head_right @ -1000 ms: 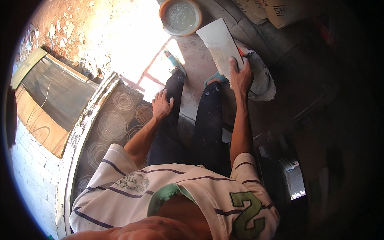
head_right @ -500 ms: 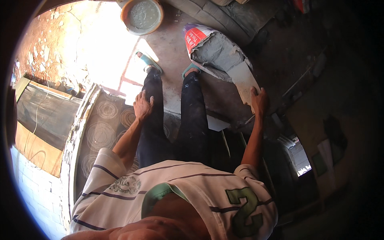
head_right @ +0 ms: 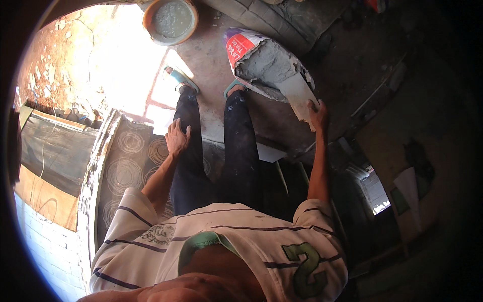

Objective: The person picks up a stone block and uses a trowel to apply wet mortar to its surface while sitting on the floor next to a container of wet cement.

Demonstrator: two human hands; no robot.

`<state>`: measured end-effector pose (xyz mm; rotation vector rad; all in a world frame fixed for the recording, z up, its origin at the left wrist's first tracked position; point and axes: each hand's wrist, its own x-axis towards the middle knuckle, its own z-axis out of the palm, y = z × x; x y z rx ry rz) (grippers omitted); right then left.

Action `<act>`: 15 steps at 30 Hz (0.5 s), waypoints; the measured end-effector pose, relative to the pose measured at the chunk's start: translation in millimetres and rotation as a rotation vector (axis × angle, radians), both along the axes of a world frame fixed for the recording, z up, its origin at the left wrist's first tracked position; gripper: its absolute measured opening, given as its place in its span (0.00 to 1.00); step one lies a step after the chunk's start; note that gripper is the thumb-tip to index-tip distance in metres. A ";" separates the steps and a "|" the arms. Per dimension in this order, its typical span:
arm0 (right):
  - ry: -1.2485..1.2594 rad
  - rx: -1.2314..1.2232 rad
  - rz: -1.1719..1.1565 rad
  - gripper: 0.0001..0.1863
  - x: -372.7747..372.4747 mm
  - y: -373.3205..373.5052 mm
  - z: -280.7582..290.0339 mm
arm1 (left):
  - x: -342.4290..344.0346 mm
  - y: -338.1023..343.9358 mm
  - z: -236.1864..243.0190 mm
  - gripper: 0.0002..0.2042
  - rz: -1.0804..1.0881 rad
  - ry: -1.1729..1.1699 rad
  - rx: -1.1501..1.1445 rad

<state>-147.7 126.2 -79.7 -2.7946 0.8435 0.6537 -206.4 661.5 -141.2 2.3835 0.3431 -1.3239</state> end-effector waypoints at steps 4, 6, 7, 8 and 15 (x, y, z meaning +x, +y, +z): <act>0.099 0.274 -0.087 0.37 37.1 17.4 -16.0 | -11.1 0.7 1.3 0.30 -0.012 0.018 0.034; 0.169 0.402 -0.129 0.37 44.0 24.3 -28.9 | -12.7 -2.8 -0.8 0.30 -0.015 0.006 0.039; 0.110 0.332 -0.081 0.36 38.3 29.8 -33.3 | -13.9 -5.9 -1.6 0.30 -0.013 -0.005 0.041; 0.052 0.262 -0.034 0.36 29.8 36.9 -36.1 | -15.2 -8.3 -2.1 0.30 -0.012 -0.017 0.043; -0.066 0.267 -0.021 0.36 54.6 65.4 -32.0 | -14.6 -14.3 1.2 0.30 -0.040 -0.025 0.078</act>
